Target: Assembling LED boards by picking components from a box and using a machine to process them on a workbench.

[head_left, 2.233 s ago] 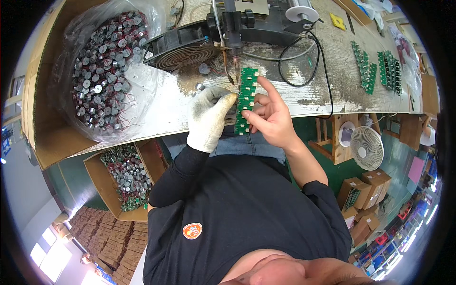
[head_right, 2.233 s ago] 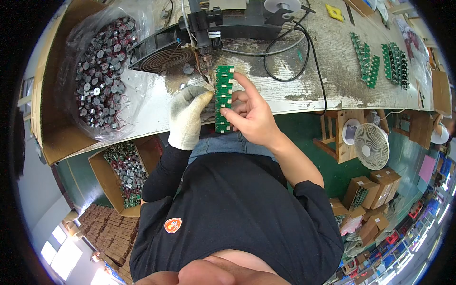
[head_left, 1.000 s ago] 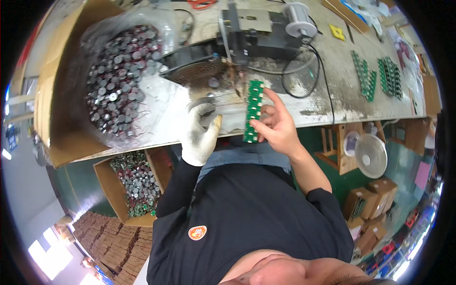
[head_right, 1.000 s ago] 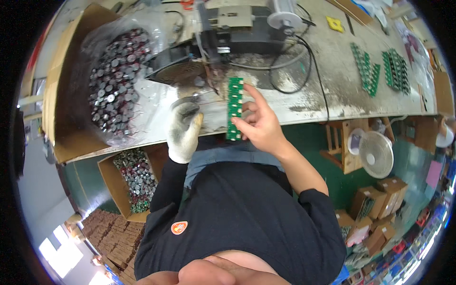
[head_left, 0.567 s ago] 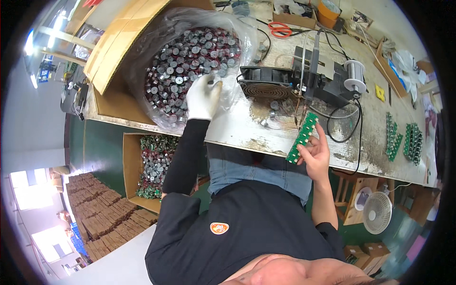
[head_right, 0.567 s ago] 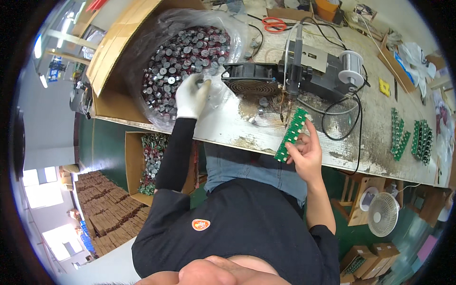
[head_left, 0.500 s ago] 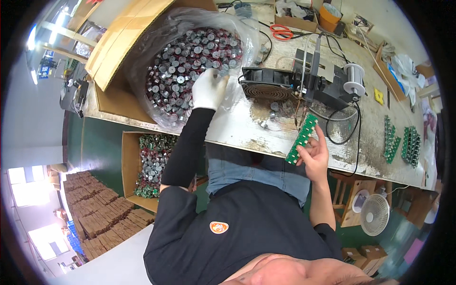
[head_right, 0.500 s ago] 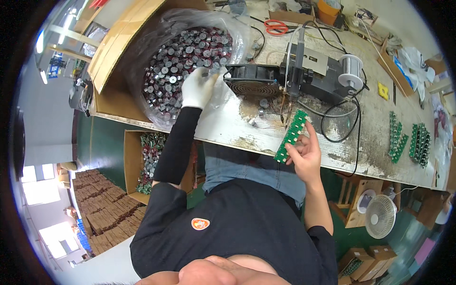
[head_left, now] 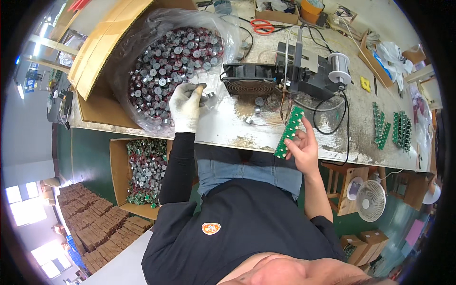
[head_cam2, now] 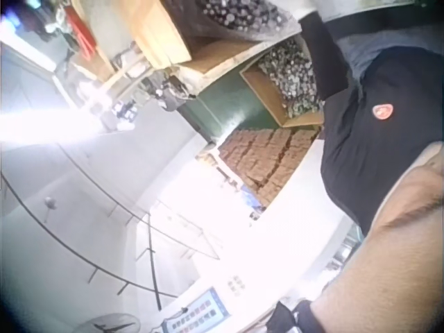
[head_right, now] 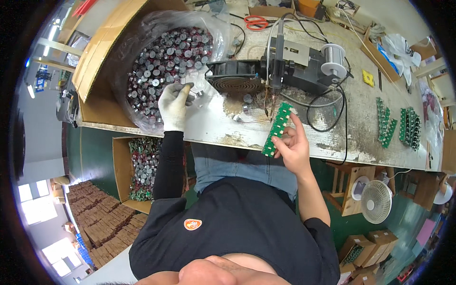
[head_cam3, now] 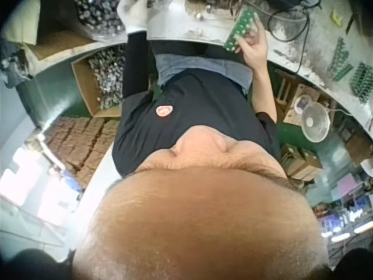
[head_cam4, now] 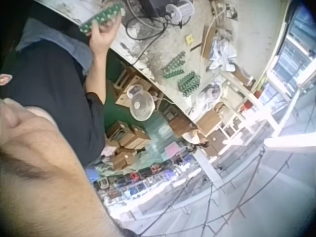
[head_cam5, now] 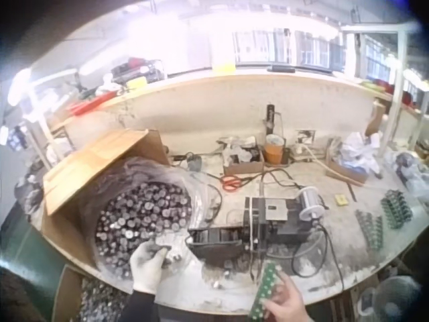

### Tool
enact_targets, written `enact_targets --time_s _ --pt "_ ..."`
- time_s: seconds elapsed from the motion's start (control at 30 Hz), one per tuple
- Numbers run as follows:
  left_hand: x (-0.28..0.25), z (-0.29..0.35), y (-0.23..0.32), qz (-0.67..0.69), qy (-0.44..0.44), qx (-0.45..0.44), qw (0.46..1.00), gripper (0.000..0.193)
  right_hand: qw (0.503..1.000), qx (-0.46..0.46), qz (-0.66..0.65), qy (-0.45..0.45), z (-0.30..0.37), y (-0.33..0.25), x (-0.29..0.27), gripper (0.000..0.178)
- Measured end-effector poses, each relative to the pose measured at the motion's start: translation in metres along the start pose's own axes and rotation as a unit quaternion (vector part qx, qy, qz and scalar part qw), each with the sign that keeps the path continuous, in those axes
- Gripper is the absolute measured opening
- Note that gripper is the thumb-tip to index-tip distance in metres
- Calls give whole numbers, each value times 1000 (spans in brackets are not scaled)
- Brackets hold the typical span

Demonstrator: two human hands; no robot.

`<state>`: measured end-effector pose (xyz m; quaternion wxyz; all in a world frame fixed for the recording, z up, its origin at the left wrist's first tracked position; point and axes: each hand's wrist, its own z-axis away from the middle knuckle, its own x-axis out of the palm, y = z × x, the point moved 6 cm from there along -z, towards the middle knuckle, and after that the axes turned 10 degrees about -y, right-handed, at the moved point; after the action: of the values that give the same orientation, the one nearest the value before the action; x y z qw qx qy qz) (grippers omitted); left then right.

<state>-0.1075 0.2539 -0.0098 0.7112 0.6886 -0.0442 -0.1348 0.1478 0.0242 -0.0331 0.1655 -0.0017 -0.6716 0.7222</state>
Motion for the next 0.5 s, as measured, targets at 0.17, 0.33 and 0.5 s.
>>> enact_targets --time_s 0.17,0.33,0.5 --pt "9 18 -1 175 -10 22 984 37 1000 -2 2 -6 0 -1 -1 74" --pt "33 44 -5 176 -60 -2 983 30 999 0 -24 -32 1 1 2 86" --pt "67 78 2 115 -153 -39 981 25 1000 18 -10 -19 4 4 -1 84"
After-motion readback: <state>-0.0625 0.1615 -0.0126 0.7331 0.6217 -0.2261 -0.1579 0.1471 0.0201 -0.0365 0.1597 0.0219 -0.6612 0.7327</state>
